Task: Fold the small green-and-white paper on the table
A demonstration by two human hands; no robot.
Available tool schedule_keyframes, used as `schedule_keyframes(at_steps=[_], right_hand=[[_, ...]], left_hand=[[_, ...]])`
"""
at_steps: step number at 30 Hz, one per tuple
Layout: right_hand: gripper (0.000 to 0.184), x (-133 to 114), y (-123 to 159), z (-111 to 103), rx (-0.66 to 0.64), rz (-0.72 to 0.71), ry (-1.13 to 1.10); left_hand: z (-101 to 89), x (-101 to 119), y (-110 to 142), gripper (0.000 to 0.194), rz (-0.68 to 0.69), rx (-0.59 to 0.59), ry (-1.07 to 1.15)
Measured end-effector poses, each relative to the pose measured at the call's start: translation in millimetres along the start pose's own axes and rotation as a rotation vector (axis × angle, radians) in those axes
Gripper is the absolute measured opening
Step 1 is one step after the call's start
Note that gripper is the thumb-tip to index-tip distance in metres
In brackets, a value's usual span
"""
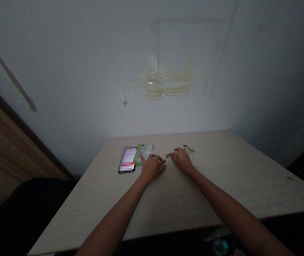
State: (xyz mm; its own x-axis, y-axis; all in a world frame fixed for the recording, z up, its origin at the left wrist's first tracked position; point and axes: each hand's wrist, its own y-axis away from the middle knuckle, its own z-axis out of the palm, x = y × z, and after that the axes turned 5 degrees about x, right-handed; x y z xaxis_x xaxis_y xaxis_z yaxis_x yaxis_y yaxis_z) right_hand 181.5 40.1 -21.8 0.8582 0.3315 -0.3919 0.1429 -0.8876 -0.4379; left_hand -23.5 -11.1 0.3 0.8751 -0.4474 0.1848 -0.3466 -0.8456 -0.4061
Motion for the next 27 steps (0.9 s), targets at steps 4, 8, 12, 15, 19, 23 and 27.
schedule_keyframes(at_steps=[4,8,12,15,19,23,27], right_hand=[[0.028,0,2,0,0.000,-0.012,0.007],[0.033,3,4,-1,-0.016,-0.033,-0.007],[0.032,7,5,1,-0.026,-0.045,-0.031],[0.030,11,5,2,-0.025,-0.046,-0.081],[0.026,15,3,3,0.002,-0.045,-0.182],[0.023,18,2,4,0.030,-0.045,-0.250],[0.019,19,2,5,0.060,-0.051,-0.295]], left_hand=[[-0.7,1,1,0.030,-0.009,-0.004,0.005],[0.6,0,1,0.030,-0.009,0.007,0.023],[2.2,-2,1,0.028,-0.004,0.021,0.061],[1.8,-2,1,0.027,-0.003,0.021,0.069],[0.6,-1,1,0.029,-0.008,0.017,0.071],[1.2,-2,1,0.029,-0.015,0.023,0.084],[2.0,-2,1,0.026,-0.024,0.027,0.106]])
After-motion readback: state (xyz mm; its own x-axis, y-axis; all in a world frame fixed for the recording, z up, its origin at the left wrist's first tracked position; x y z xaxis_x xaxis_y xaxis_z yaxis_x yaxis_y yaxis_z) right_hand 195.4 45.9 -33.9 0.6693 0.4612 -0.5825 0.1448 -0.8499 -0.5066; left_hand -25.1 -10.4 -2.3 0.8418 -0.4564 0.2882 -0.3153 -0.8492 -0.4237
